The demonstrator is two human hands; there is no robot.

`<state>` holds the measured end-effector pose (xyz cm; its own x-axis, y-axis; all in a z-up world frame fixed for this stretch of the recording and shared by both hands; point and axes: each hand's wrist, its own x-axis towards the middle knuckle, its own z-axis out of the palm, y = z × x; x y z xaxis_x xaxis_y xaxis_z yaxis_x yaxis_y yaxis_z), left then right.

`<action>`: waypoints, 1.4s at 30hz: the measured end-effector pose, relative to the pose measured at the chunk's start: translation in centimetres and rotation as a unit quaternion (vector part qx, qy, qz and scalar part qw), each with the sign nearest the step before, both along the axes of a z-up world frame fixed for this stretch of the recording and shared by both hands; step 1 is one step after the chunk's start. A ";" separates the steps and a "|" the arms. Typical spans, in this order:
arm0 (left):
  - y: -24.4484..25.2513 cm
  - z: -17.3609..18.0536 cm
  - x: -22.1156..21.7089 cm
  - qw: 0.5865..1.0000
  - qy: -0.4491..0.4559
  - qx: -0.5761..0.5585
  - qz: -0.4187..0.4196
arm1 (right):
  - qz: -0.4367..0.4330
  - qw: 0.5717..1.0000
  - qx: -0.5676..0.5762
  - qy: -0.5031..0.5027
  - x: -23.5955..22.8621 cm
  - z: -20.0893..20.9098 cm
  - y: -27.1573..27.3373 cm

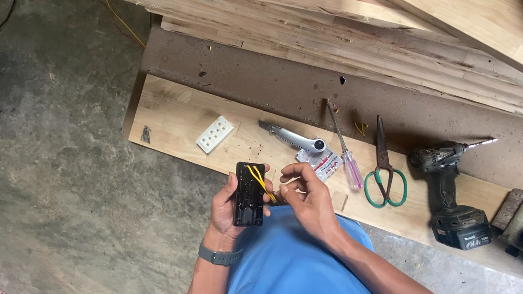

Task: The person installs a black electrical outlet box under a wooden workbench. They connect yellow wires to the outlet, use a utility knife to strip the wire insulation, and secure the outlet box to the underside of the bench.

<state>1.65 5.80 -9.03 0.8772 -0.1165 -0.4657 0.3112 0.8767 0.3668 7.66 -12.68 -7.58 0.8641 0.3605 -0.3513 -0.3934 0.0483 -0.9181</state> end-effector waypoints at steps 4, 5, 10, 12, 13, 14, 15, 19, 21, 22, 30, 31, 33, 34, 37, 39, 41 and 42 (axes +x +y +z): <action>0.3 -0.7 -0.5 0.999 -0.043 -0.011 -0.022 | -0.008 1.000 -0.016 -0.006 -0.1 0.1 -0.7; 0.3 -0.8 -0.6 0.999 -0.043 -0.010 -0.022 | -0.007 1.000 -0.015 -0.006 0.0 0.4 -0.9; 0.3 -0.7 -0.6 0.996 -0.083 -0.015 -0.024 | 0.031 0.998 -0.052 -0.030 0.0 1.1 -1.5; -0.3 1.3 0.0 0.993 -0.103 0.051 -0.028 | 0.042 0.999 -0.025 -0.024 0.1 2.4 -1.3; -0.6 2.2 0.3 0.985 -0.122 0.117 -0.031 | 0.054 0.998 0.002 -0.016 0.1 3.0 -1.3; -0.6 2.7 0.4 0.985 -0.122 0.116 -0.031 | 0.054 0.998 0.001 -0.016 -0.1 2.6 -1.2; -0.6 3.2 0.4 0.985 -0.122 0.115 -0.040 | 0.058 0.998 0.015 -0.011 -0.2 2.1 -1.1; -0.2 2.2 0.0 0.991 -0.118 0.053 -0.036 | 0.073 0.997 0.036 -0.013 -0.6 2.0 -0.8; 0.1 2.0 0.0 0.992 -0.118 0.033 -0.035 | 0.075 0.996 0.035 -0.026 -0.9 2.3 -0.4; 0.1 2.0 -0.1 0.992 -0.117 0.013 -0.032 | 0.078 0.996 0.034 -0.039 -1.0 2.5 -0.2; 0.4 2.8 -0.3 0.998 -0.064 0.019 0.009 | 0.022 0.993 -0.112 -0.037 0.2 -0.8 -1.1; 0.4 3.0 -0.3 0.998 -0.052 0.022 0.014 | 0.016 0.982 -0.183 -0.034 0.6 -1.8 -1.3; 0.5 3.3 0.0 0.999 -0.042 0.021 0.021 | 0.016 0.977 -0.212 -0.025 1.0 -3.0 -2.0; 0.6 3.4 0.0 0.999 -0.029 0.018 0.027 | 0.013 0.970 -0.241 -0.013 1.1 -3.7 -2.3; 0.7 3.5 0.1 0.999 -0.014 0.019 0.034 | -0.002 0.963 -0.266 -0.030 1.4 -3.2 -2.7; 0.9 2.9 0.0 0.999 -0.006 0.006 0.033 | -0.006 0.963 -0.266 -0.034 1.6 -3.3 -2.9; 1.0 2.8 0.2 0.999 -0.001 -0.007 0.031 | -0.012 0.963 -0.265 -0.039 1.9 -3.5 -3.0; 1.0 2.9 0.3 0.999 0.004 -0.018 0.031 | -0.016 0.962 -0.268 -0.046 2.0 -3.7 -3.0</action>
